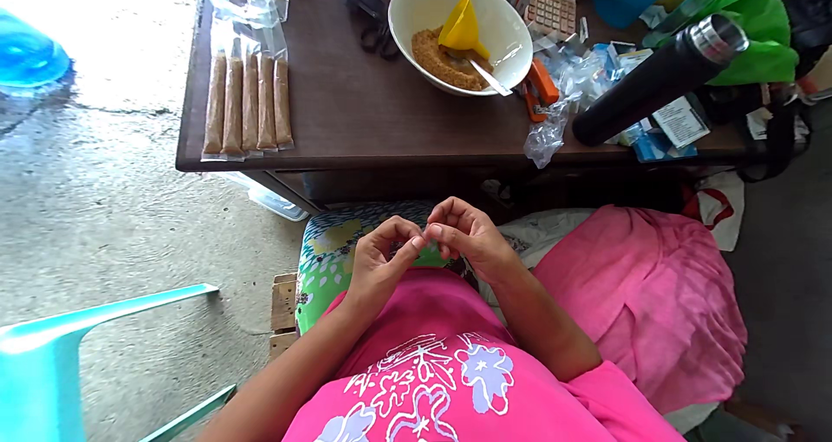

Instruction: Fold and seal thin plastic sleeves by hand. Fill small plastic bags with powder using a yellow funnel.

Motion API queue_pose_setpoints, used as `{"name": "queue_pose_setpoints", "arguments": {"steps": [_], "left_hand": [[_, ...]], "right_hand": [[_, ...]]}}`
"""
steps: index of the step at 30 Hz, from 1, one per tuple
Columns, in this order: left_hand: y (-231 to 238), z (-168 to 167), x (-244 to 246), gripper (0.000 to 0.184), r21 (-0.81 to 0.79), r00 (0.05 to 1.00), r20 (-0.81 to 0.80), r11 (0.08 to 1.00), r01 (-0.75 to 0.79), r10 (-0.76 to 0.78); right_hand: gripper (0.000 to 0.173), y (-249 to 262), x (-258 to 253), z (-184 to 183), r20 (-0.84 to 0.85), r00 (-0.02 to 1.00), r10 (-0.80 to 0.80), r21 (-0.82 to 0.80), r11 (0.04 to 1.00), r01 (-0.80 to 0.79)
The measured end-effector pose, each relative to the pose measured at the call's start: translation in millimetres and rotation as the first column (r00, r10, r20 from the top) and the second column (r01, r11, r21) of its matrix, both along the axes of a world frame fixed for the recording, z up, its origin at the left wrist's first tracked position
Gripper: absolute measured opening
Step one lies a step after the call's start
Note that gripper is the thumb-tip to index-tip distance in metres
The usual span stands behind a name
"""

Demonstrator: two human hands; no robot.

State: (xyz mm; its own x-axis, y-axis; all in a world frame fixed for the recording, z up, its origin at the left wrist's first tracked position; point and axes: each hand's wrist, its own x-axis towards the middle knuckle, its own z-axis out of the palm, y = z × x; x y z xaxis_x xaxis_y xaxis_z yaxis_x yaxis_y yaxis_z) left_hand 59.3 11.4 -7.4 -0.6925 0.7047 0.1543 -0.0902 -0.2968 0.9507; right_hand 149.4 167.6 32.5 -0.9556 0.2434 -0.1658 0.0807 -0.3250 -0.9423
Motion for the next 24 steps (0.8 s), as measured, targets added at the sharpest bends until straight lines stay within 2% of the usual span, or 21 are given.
{"name": "queue_pose_setpoints", "arguments": {"steps": [24], "left_hand": [[0.3, 0.0, 2.2, 0.006, -0.007, 1.000, -0.005, 1.000, -0.002, 0.002]], "right_hand": [[0.012, -0.8, 1.9, 1.8, 0.012, 1.000, -0.004, 0.000, 1.000, 0.004]]}}
